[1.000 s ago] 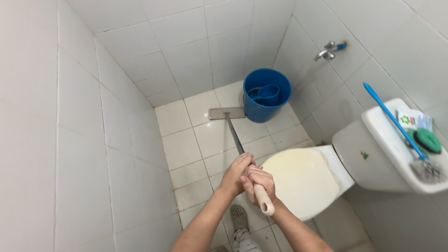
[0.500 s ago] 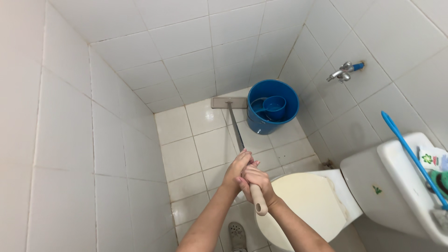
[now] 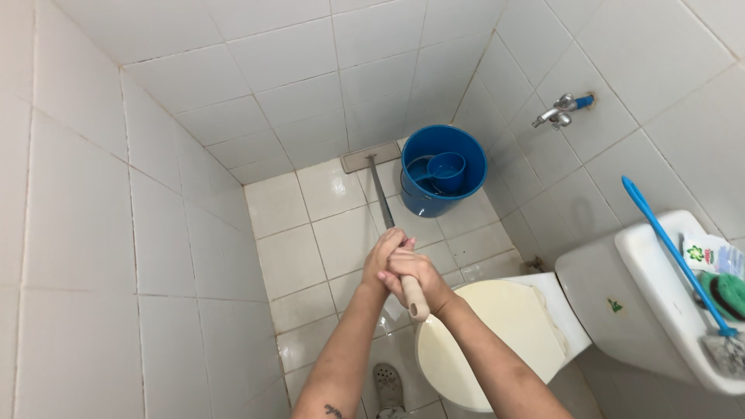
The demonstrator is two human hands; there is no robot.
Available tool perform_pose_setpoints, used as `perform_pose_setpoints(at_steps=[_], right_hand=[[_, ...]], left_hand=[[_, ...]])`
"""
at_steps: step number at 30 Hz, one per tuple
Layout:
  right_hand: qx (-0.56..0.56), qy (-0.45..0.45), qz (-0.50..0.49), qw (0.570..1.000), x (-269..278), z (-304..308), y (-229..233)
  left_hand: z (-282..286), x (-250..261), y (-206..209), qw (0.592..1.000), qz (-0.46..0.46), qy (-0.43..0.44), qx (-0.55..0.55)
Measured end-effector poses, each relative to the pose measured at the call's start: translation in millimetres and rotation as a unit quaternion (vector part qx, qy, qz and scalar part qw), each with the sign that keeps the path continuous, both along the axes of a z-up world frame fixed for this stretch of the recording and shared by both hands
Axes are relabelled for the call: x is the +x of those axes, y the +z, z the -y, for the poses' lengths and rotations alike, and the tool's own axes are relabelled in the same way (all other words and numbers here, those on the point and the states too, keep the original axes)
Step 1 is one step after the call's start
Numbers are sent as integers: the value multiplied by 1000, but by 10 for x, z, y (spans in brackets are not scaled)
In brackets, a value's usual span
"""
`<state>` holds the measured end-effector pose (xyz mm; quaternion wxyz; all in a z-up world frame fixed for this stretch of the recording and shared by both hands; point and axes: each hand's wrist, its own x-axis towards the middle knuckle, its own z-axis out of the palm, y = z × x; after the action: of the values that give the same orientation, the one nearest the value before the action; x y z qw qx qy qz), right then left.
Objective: The person cleans the bathroom floor by pushing water toward a floor drain with a squeegee, using both hands to maneuver the tool across the tiles.
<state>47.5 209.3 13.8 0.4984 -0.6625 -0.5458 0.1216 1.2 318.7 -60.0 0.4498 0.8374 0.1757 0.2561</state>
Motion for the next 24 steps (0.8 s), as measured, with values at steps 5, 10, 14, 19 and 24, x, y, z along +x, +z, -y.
perform_pose_setpoints(at_steps=[5, 10, 14, 19, 24], right_hand=[[12, -3, 12, 1000, -299, 169, -29], [4, 11, -8, 1000, -715, 481, 45], [-34, 37, -28, 998, -1040, 743, 210], [-44, 78, -53, 995, -1456, 1012, 381], [39, 97, 13, 994, -1771, 1188, 568]], left_hand=[[112, -237, -105, 999, 11, -13, 30], [392, -699, -52, 998, 2, -34, 53], [617, -1087, 65, 998, -2, -43, 53], [877, -1595, 272, 997, 7, -41, 61], [1084, -1948, 490, 996, 0, -30, 83]])
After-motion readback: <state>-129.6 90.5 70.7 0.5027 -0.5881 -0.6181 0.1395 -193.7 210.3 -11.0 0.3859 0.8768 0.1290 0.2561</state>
